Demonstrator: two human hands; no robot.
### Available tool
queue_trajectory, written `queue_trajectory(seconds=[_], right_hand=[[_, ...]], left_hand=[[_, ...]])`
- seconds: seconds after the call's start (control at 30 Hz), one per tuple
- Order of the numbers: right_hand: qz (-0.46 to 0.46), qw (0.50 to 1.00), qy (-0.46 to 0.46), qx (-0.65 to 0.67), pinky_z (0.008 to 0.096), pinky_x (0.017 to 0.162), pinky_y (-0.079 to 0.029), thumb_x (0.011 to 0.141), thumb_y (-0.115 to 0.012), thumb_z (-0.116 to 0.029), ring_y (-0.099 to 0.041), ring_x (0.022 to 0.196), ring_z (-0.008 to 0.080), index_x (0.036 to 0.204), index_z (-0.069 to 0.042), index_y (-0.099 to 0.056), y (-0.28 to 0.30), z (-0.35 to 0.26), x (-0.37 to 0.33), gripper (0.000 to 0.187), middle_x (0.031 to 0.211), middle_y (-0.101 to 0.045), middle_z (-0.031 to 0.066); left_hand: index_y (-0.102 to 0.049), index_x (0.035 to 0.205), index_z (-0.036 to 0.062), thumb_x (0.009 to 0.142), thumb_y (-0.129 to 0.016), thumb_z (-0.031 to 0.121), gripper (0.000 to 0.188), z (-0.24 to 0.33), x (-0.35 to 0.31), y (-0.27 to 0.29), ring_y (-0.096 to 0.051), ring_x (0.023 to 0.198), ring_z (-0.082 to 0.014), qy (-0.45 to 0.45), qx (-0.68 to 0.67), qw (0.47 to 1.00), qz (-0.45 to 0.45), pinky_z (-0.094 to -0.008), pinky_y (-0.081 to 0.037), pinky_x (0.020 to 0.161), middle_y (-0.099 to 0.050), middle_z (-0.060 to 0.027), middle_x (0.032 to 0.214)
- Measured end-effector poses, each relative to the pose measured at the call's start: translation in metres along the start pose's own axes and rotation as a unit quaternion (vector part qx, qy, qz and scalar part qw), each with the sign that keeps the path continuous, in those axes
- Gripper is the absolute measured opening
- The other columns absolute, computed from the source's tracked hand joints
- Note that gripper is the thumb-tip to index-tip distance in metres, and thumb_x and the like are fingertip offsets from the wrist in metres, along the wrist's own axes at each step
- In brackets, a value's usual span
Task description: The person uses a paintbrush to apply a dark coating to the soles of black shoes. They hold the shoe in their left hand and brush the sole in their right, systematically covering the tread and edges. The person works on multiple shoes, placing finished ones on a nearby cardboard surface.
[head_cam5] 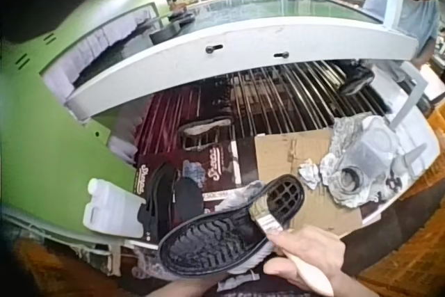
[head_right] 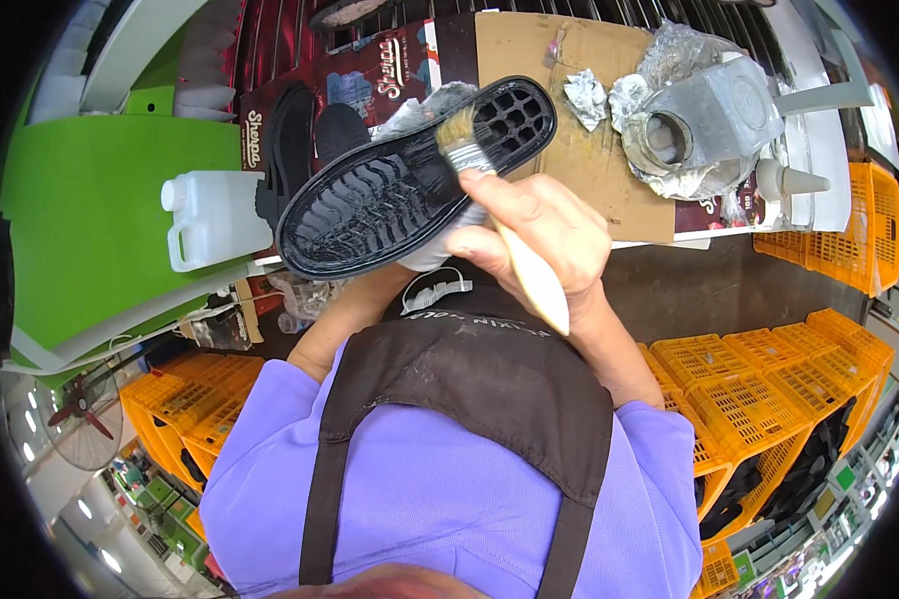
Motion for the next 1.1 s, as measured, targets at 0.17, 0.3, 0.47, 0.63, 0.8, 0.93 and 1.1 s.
queue_trajectory(seconds=[0.17,0.3,0.47,0.63,0.8,0.93,1.1], right_hand=[[-0.002,0.999,0.027,0.025,0.0262,0.044,-0.041,0.07,-0.073,-0.03,-0.051,0.048,0.0158,0.094,0.0,-0.064,-0.012,-0.008,-0.002,0.039,0.058,-0.053,0.0043],[-0.014,0.999,0.017,0.041,0.0261,0.043,-0.041,0.07,-0.073,-0.03,-0.051,0.048,0.0148,0.094,-0.001,-0.064,-0.02,-0.013,-0.001,0.039,0.058,-0.053,0.0034],[-0.023,0.997,0.014,0.07,0.0255,0.043,-0.042,0.071,-0.072,-0.031,-0.051,0.048,0.0142,0.092,0.001,-0.064,-0.027,-0.014,-0.001,0.039,0.059,-0.055,0.004],[-0.038,0.991,-0.014,0.129,0.0246,0.046,-0.039,0.084,-0.061,-0.032,-0.052,0.051,0.0141,0.095,0.004,-0.063,-0.034,-0.013,0.0,0.038,0.06,-0.055,0.0065],[-0.062,0.982,-0.034,0.177,0.0251,0.047,-0.041,0.085,-0.061,-0.031,-0.053,0.052,0.0144,0.095,0.004,-0.063,-0.04,-0.011,0.0,0.036,0.062,-0.056,0.0071],[-0.084,0.972,-0.055,0.212,0.0252,0.048,-0.041,0.084,-0.062,-0.03,-0.054,0.053,0.0147,0.095,0.003,-0.063,-0.046,-0.008,-0.002,0.035,0.064,-0.058,0.0077],[-0.119,0.963,-0.046,0.236,0.0269,0.048,-0.044,0.075,-0.069,-0.014,-0.056,0.055,0.0174,0.09,0.002,-0.065,-0.048,-0.007,0.007,0.022,0.068,-0.061,0.0094]], left_hand=[[-0.042,0.124,0.0027,0.076,-0.071,0.015,0.058,-0.006,-0.008,0.004,-0.049,0.112,-0.0183,0.018,-0.04,0.999,0.007,-0.0333,-0.037,0.096,-0.049,-0.0109,0.123],[-0.043,0.123,0.0031,0.076,-0.07,0.014,0.056,-0.014,-0.014,0.003,-0.049,0.111,-0.0179,0.039,-0.082,0.996,0.012,-0.0329,-0.038,0.095,-0.05,-0.0104,0.121],[-0.044,0.122,0.0036,0.077,-0.069,0.014,0.053,-0.028,-0.022,-0.007,-0.049,0.109,-0.0175,0.078,-0.182,0.98,0.004,-0.0325,-0.039,0.094,-0.05,-0.0099,0.12],[-0.045,0.121,0.0041,0.077,-0.068,0.014,0.05,-0.046,-0.03,-0.022,-0.05,0.108,-0.0171,0.126,-0.28,0.951,-0.014,-0.0321,-0.039,0.093,-0.051,-0.0094,0.118],[-0.047,0.12,0.0046,0.078,-0.067,0.014,0.047,-0.057,-0.04,-0.036,-0.05,0.107,-0.0166,0.17,-0.354,0.919,-0.032,-0.0316,-0.04,0.091,-0.052,-0.0088,0.116],[-0.048,0.119,0.005,0.079,-0.066,0.013,0.045,-0.062,-0.045,-0.045,-0.051,0.106,-0.0163,0.196,-0.396,0.896,-0.046,-0.0313,-0.041,0.09,-0.052,-0.0084,0.115],[-0.049,0.118,0.0055,0.079,-0.065,0.013,0.042,-0.063,-0.05,-0.055,-0.051,0.105,-0.0158,0.22,-0.433,0.871,-0.071,-0.0309,-0.041,0.089,-0.053,-0.0079,0.113]])
Point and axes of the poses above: each hand's wrist, its own x-axis towards the middle knuckle, its own y-axis out of the back of the hand, z = x × y, the point moved 10 cm from there along x, towards the middle knuckle
